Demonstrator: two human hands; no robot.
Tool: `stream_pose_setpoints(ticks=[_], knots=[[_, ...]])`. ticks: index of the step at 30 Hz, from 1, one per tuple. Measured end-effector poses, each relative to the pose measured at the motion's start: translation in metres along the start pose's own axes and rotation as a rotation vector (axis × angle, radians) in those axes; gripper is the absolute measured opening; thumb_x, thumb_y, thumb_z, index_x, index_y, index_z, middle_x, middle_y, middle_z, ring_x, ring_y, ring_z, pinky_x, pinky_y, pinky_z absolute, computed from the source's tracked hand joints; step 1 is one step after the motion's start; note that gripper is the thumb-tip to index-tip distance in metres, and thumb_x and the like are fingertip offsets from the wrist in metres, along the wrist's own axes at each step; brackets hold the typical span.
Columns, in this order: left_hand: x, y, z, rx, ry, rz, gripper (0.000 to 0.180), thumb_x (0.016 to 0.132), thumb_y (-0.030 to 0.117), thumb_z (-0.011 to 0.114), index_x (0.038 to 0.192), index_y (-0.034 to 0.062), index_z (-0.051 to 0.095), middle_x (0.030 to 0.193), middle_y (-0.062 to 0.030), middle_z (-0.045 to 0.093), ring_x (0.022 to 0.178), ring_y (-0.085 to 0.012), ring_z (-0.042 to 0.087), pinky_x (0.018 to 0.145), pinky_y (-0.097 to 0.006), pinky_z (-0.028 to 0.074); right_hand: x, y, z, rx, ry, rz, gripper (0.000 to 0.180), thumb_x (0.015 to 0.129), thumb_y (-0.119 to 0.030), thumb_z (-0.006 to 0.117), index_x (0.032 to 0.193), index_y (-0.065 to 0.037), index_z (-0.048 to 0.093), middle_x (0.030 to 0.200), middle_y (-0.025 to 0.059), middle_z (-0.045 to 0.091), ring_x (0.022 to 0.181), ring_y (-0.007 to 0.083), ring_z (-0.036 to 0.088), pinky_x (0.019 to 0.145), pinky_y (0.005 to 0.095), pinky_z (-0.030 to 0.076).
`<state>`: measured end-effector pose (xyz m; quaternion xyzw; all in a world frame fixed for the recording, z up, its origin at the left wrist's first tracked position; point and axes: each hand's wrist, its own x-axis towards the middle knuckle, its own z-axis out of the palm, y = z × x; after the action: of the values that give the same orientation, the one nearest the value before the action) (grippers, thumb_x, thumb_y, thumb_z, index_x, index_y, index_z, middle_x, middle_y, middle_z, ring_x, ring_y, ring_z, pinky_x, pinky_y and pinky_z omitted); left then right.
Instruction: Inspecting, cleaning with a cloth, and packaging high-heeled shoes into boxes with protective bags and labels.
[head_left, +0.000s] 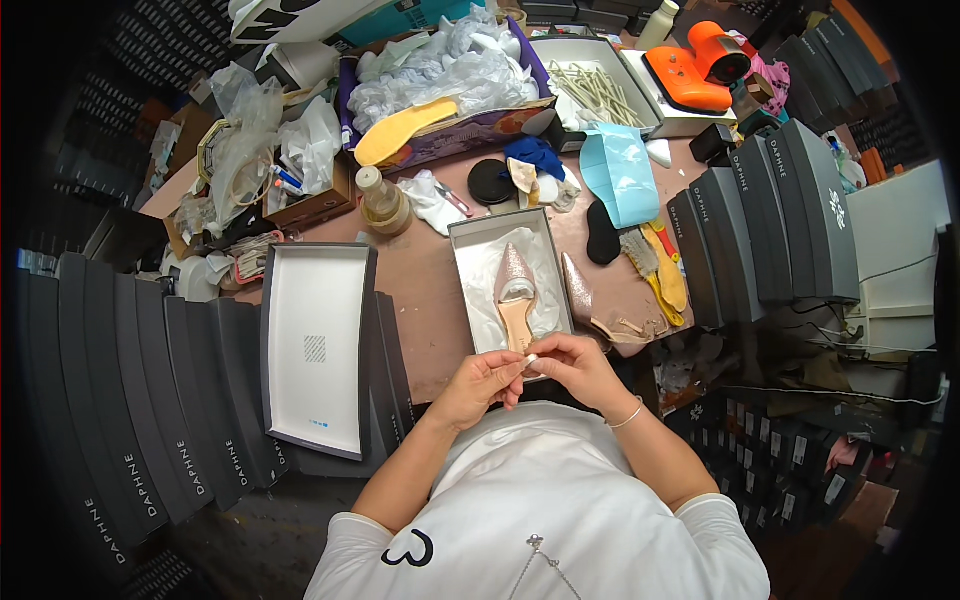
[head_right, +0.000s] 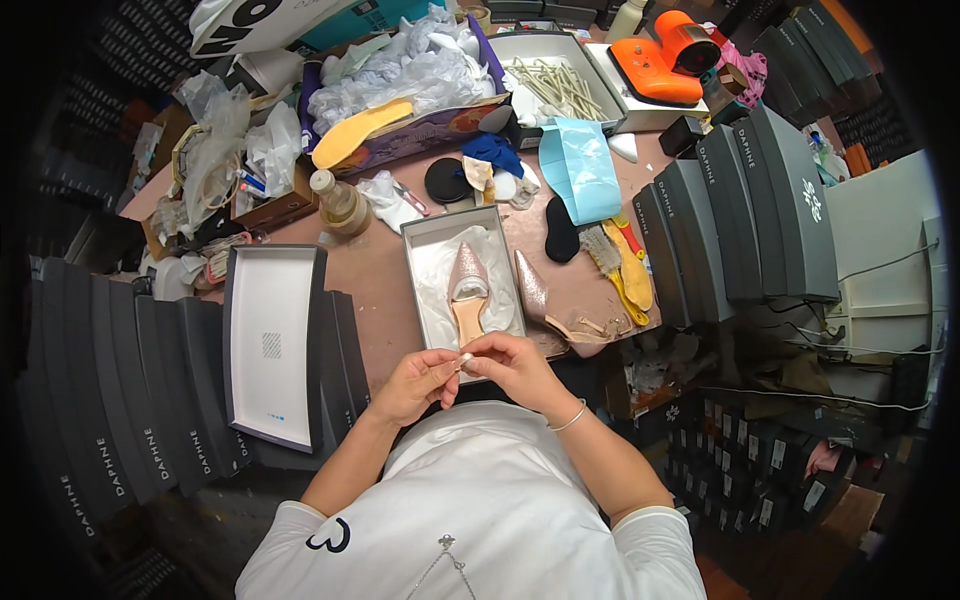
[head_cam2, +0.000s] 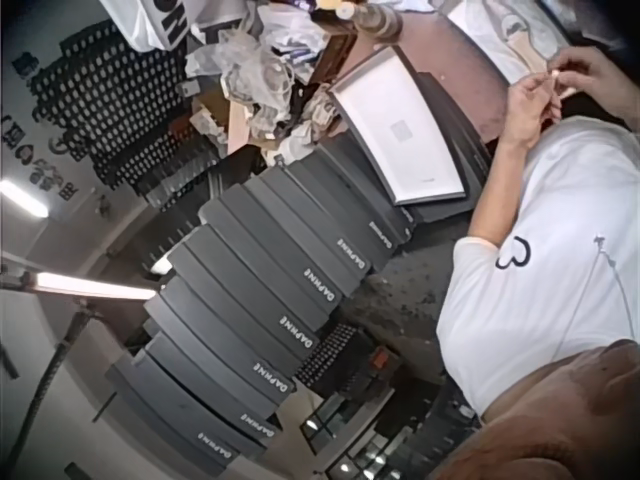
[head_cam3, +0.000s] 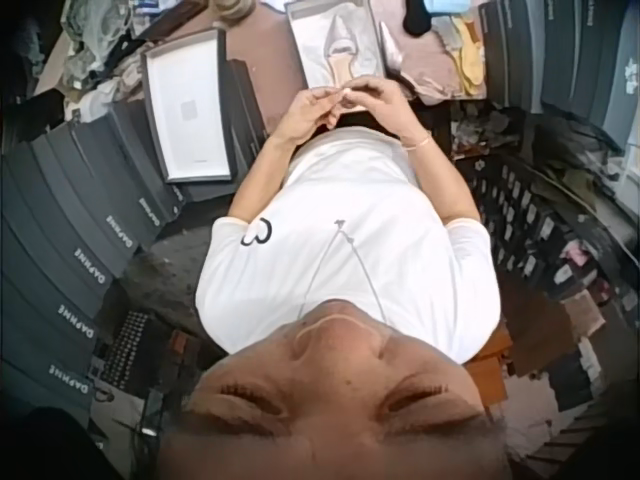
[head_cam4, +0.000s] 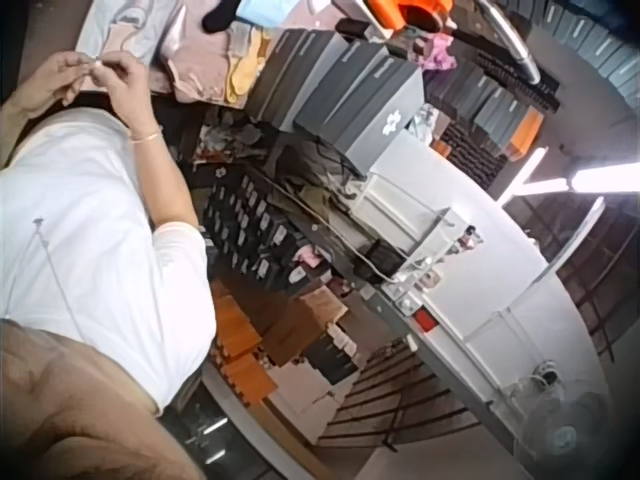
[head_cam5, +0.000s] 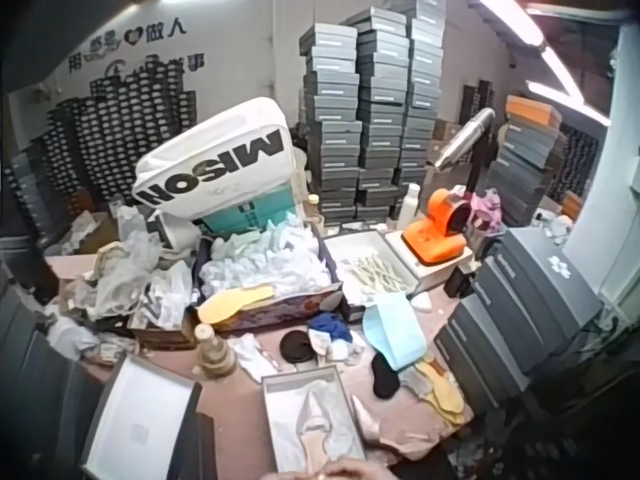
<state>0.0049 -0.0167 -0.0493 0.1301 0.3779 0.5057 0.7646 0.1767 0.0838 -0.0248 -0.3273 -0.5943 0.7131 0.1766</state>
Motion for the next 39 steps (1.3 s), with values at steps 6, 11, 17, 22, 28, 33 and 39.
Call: stream_pose_setpoints(ticks=[6,11,17,22,28,33,39], knots=[[0.008,-0.009,0.0,0.25,0.099,0.024,0.023,0.095,0.018,0.056,0.108,-0.0007,0.059,0.076,-0.0036,0.061,0.062,-0.0086,0.058,0.057,-0.022,0.05,-0.003,0.009,0.017,-0.625,0.199,-0.344,0.011,0.084,-0.003,0.059,0.093,0.002,0.059,0.087,0.0119,0.06,0.075,0.0189,0.063,0.066,0.0292,0.051],[0.005,-0.011,-0.004,0.154,0.093,0.05,0.024,0.096,0.018,0.054,0.11,-0.0009,0.056,0.08,-0.0047,0.062,0.068,-0.0106,0.061,0.063,-0.024,0.052,0.002,0.017,0.014,0.008,0.163,0.049,0.014,0.091,-0.009,0.058,0.097,0.003,0.06,0.085,0.0076,0.062,0.074,0.0124,0.062,0.066,0.0252,0.053],[0.006,-0.017,-0.008,0.172,0.071,0.097,0.025,0.096,0.019,0.053,0.113,0.0005,0.052,0.085,-0.007,0.063,0.074,-0.0132,0.063,0.067,-0.026,0.054,0.003,0.025,0.02,0.372,0.191,0.179,0.019,0.095,-0.015,0.055,0.101,0.002,0.061,0.083,0.0052,0.062,0.075,0.0109,0.062,0.069,0.0253,0.055],[0.004,-0.015,-0.007,0.183,0.034,0.095,0.027,0.097,0.018,0.052,0.117,0.0002,0.049,0.09,-0.0094,0.063,0.079,-0.0154,0.064,0.071,-0.028,0.054,0.002,0.031,0.021,0.412,0.221,0.172,0.018,0.095,-0.015,0.054,0.101,0.001,0.06,0.085,0.0051,0.062,0.073,0.0103,0.062,0.069,0.0253,0.055],[0.003,-0.013,-0.013,0.164,0.008,0.084,0.029,0.096,0.015,0.053,0.119,-0.0018,0.049,0.094,-0.012,0.063,0.082,-0.0181,0.065,0.074,-0.03,0.056,0.003,0.032,0.021,0.573,0.217,0.216,0.017,0.096,-0.014,0.053,0.101,0.001,0.06,0.085,0.0048,0.062,0.073,0.0104,0.061,0.068,0.0248,0.055],[0.005,-0.012,-0.005,0.147,0.076,0.103,0.031,0.095,0.013,0.054,0.121,-0.0045,0.05,0.093,-0.0133,0.065,0.08,-0.0185,0.066,0.072,-0.029,0.057,0.003,0.022,0.017,0.22,0.228,0.066,0.016,0.093,-0.011,0.056,0.099,0.003,0.063,0.086,0.005,0.062,0.074,0.0107,0.063,0.065,0.0224,0.055],[0.008,-0.011,0.003,0.197,0.226,0.172,0.032,0.095,0.013,0.053,0.121,-0.0062,0.054,0.094,-0.0132,0.065,0.08,-0.0164,0.065,0.072,-0.028,0.057,0.002,0.012,0.02,-0.35,0.249,-0.232,0.015,0.091,-0.008,0.059,0.097,0.004,0.064,0.084,0.0049,0.064,0.071,0.0095,0.061,0.065,0.022,0.052]])
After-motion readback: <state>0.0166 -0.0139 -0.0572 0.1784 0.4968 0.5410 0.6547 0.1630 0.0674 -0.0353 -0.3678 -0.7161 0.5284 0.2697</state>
